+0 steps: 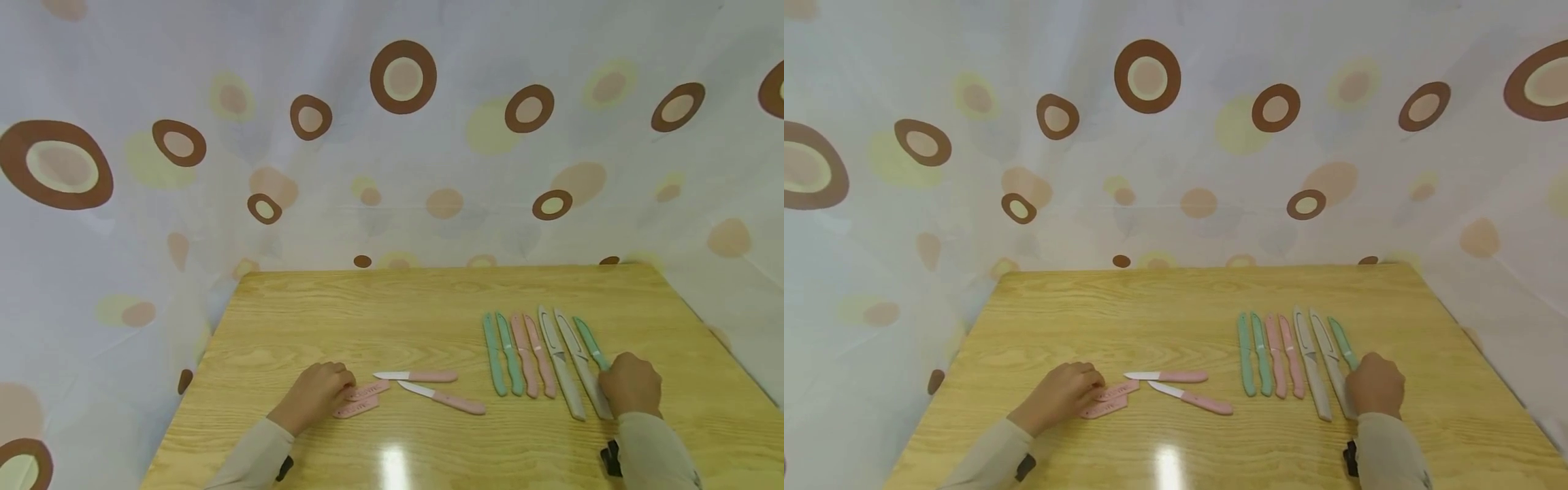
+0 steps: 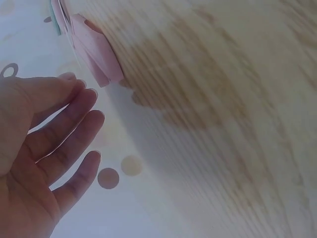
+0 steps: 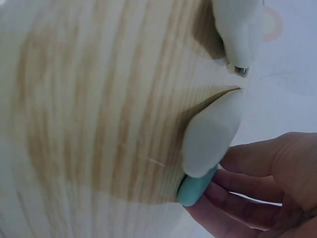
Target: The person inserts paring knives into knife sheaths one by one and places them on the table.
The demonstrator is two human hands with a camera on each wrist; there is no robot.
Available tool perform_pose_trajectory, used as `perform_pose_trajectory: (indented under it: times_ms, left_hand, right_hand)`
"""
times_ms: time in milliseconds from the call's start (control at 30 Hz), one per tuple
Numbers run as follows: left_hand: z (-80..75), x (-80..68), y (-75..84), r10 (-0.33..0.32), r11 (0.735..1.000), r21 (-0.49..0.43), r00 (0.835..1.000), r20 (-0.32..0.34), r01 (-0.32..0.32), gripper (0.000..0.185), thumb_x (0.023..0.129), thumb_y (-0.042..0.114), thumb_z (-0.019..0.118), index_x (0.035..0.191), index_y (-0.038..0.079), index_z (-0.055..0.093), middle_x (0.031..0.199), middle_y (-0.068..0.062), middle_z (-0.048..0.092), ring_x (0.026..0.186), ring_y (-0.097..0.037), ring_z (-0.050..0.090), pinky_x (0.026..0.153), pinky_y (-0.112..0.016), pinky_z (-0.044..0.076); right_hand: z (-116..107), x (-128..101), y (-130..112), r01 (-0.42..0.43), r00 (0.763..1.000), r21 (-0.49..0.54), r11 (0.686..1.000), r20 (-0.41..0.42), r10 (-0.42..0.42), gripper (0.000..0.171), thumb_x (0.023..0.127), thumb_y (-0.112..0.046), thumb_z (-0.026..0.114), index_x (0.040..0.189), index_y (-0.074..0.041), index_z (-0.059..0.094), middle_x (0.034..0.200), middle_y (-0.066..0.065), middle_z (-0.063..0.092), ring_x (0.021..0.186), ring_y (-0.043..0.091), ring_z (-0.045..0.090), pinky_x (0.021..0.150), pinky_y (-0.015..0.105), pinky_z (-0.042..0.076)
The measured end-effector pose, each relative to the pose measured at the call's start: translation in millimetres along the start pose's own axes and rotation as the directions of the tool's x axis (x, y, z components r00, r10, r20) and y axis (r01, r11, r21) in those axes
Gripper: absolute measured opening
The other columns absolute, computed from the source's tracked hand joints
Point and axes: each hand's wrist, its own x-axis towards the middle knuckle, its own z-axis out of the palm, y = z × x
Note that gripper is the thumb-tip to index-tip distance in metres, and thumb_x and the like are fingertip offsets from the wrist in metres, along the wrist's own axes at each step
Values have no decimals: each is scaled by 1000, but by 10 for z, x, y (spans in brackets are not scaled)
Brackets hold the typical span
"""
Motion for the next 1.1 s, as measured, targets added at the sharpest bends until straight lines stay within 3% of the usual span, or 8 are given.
perform_pose_trajectory:
  times_ms: [133, 200, 300, 400, 533, 633, 833, 1100]
  left_hand:
    - [17, 2, 11, -5, 1000, -8, 1000, 2, 5, 5, 82, 16, 76, 84, 12, 72, 79, 4, 66, 67, -5, 57, 64, -23, 52]
    - [17, 7, 23, -11, 1000, -8, 1000, 9, 11, 6, 83, 16, 76, 84, 12, 72, 79, 4, 66, 67, -5, 57, 64, -22, 52]
    - [-9, 49, 50, -18, 1000, -1, 1000, 3, 18, 6, 83, 15, 75, 86, 11, 72, 81, 3, 66, 68, -7, 59, 62, -22, 51]
    - [-52, 124, 78, -18, 1000, 11, 999, -29, 18, 6, 82, 13, 76, 86, 11, 72, 81, 1, 67, 68, -10, 60, 59, -23, 50]
    - [-86, 224, 113, -14, 1000, 16, 999, -29, 15, 7, 82, 14, 77, 86, 10, 72, 81, 1, 66, 67, -11, 59, 58, -23, 50]
    - [-84, 279, 146, -20, 1000, 5, 1000, 17, 20, 8, 84, 16, 75, 88, 10, 73, 82, 0, 66, 68, -11, 59, 59, -22, 51]
    - [-51, 329, 199, -79, 997, 31, 992, 98, 76, 14, 86, 22, 72, 89, 9, 73, 82, -1, 66, 69, -14, 61, 56, -23, 51]
    - [35, 311, 195, -72, 993, 105, 991, 112, 60, 17, 82, 29, 76, 83, 13, 73, 74, 1, 61, 61, -10, 56, 51, -20, 45]
  right_hand:
    - [-5, -29, 8, 6, 1000, 3, 1000, 5, -6, 35, 81, -6, 48, 48, -10, 40, 45, 3, 44, 46, 22, 43, 41, 34, 37]
    - [5, -34, 16, 6, 1000, 9, 1000, -7, -6, 32, 82, -5, 49, 50, -2, 46, 48, 10, 49, 47, 25, 47, 40, 37, 40]
    - [23, -68, -5, 26, 998, -2, 1000, -55, -26, 26, 84, -5, 51, 73, 18, 59, 68, 30, 57, 61, 42, 55, 46, 48, 48]
    - [35, -144, -100, 80, 988, -5, 997, -135, -80, 37, 86, -5, 55, 105, 27, 54, 94, 46, 51, 80, 57, 52, 58, 62, 49]
    - [23, -270, -317, 150, 971, -2, 989, -191, -147, 43, 89, -8, 58, 113, 27, 51, 102, 48, 48, 82, 62, 51, 65, 67, 47]
    - [-9, -363, -476, 168, 971, -12, 986, -169, -167, 42, 89, -11, 60, 112, 25, 54, 101, 48, 49, 75, 58, 54, 56, 59, 52]
    - [-80, -493, -669, 179, 983, -7, 984, -38, -179, 45, 89, -17, 64, 114, 19, 56, 99, 44, 54, 58, 29, 54, 39, 29, 46]
    - [-96, -603, -751, 243, 969, 0, 970, -43, -242, 43, 87, -17, 69, 110, 19, 59, 87, 33, 62, 55, 24, 58, 40, 28, 46]
